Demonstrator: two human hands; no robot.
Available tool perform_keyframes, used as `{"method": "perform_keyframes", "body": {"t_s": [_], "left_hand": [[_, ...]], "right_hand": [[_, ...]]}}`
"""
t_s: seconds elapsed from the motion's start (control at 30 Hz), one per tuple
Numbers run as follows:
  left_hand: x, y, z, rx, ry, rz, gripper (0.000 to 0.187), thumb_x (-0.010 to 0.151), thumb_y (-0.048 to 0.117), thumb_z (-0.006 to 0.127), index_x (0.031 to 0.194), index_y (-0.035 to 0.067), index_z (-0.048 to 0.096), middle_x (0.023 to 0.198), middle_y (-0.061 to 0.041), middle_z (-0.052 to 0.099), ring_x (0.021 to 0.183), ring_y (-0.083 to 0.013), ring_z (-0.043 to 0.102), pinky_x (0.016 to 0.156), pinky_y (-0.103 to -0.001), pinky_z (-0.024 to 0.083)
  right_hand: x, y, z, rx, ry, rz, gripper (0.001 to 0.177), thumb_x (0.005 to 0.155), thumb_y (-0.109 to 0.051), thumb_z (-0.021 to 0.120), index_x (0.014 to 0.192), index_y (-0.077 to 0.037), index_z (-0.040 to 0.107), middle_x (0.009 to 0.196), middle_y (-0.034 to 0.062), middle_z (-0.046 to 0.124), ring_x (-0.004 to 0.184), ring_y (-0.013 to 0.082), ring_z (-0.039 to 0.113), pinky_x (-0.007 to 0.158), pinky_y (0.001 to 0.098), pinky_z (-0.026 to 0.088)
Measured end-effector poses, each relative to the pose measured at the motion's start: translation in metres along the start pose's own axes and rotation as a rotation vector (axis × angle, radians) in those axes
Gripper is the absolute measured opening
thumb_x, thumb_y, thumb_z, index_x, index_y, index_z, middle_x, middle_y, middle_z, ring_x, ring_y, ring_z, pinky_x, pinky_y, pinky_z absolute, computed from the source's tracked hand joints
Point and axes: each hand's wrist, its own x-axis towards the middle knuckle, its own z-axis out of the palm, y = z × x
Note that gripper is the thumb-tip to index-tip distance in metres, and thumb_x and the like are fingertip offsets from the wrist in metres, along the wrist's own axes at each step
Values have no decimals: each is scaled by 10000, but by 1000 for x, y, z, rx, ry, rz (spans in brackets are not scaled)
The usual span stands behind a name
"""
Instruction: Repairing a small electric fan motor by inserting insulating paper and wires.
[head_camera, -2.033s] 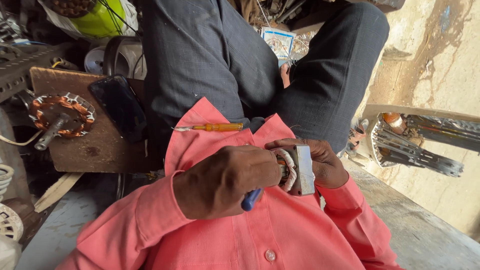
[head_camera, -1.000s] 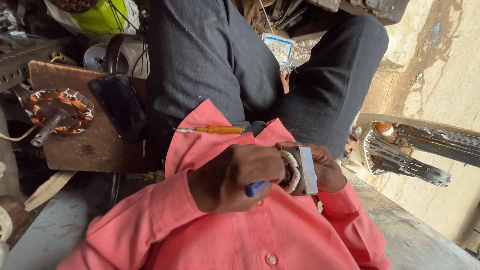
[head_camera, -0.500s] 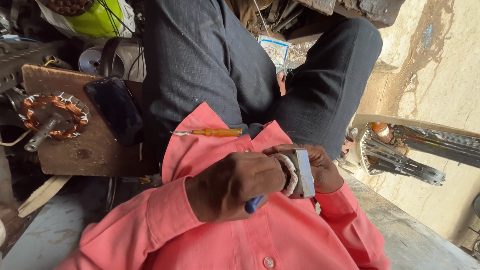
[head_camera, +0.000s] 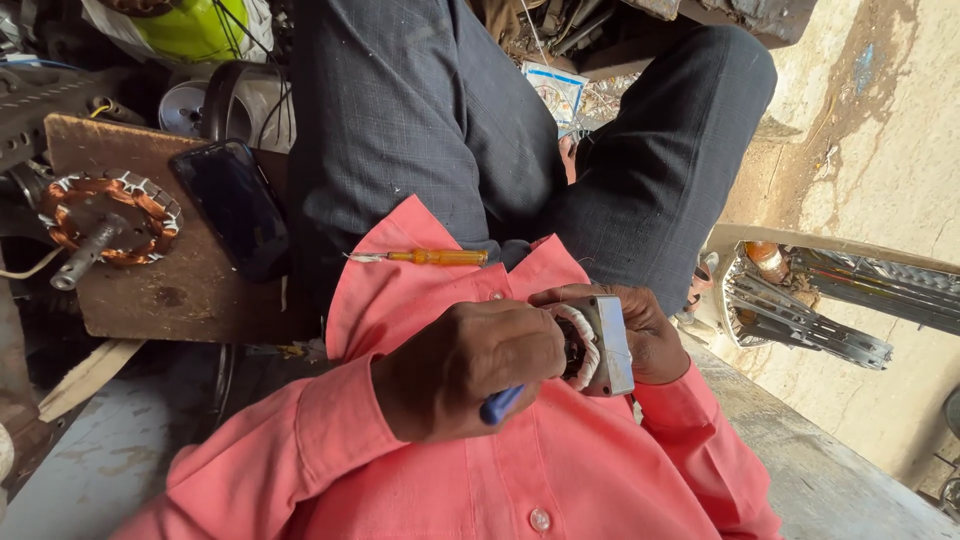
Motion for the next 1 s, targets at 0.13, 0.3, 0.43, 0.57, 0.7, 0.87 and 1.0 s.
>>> {"method": "perform_keyframes", "body": {"t_s": [0.13,0.3,0.43,0.57,0.7,0.87,1.0], "left_hand": [[-1,-6,2,-3,1,17,259,828,-43,697,1015,64,554,917,-98,574,825,-321,634,716,-410,531],[-2,-7,3,-21,5,19,246,838,-55,688,987,71,540,886,-92,547,804,-321,621,691,-418,507],[-6,-15,5,-39,-14,52,253,839,-60,683,1000,58,527,896,-94,546,811,-319,620,686,-417,510],[0,-9,-3,-67,-10,32,263,814,-73,667,1002,43,526,890,-106,532,805,-327,603,679,-424,491],[0,-7,-8,-77,-7,-24,253,816,-53,684,954,74,515,857,-80,534,771,-287,605,671,-395,497],[1,-7,-6,-98,6,-77,242,816,-54,676,923,84,507,857,-78,546,750,-265,605,665,-378,500],[2,-12,-3,-99,-35,-62,233,814,-49,684,928,72,522,843,-80,563,748,-279,615,638,-387,486]], "right_hand": [[1,-2,6,66,-57,-40,449,956,-7,668,1376,137,602,1399,328,626,1230,350,686,1063,450,575],[-6,3,0,86,7,5,429,964,20,636,1372,146,593,1349,330,643,1166,356,712,1006,446,604],[-7,7,-3,7,5,-17,425,977,24,649,1382,136,582,1331,321,668,1096,341,737,921,412,639],[-10,6,0,137,-23,-5,447,978,-11,642,1400,128,588,1296,307,683,1093,343,742,912,412,643],[-3,-1,4,54,29,23,424,983,0,641,1385,121,582,1299,300,680,1089,343,740,919,438,643],[-8,-1,-1,25,36,82,444,976,51,653,1408,121,574,1226,318,695,1050,357,744,902,463,643],[-7,-1,4,82,8,49,449,962,-4,651,1387,122,578,1245,293,701,1061,336,748,911,437,641]]}}
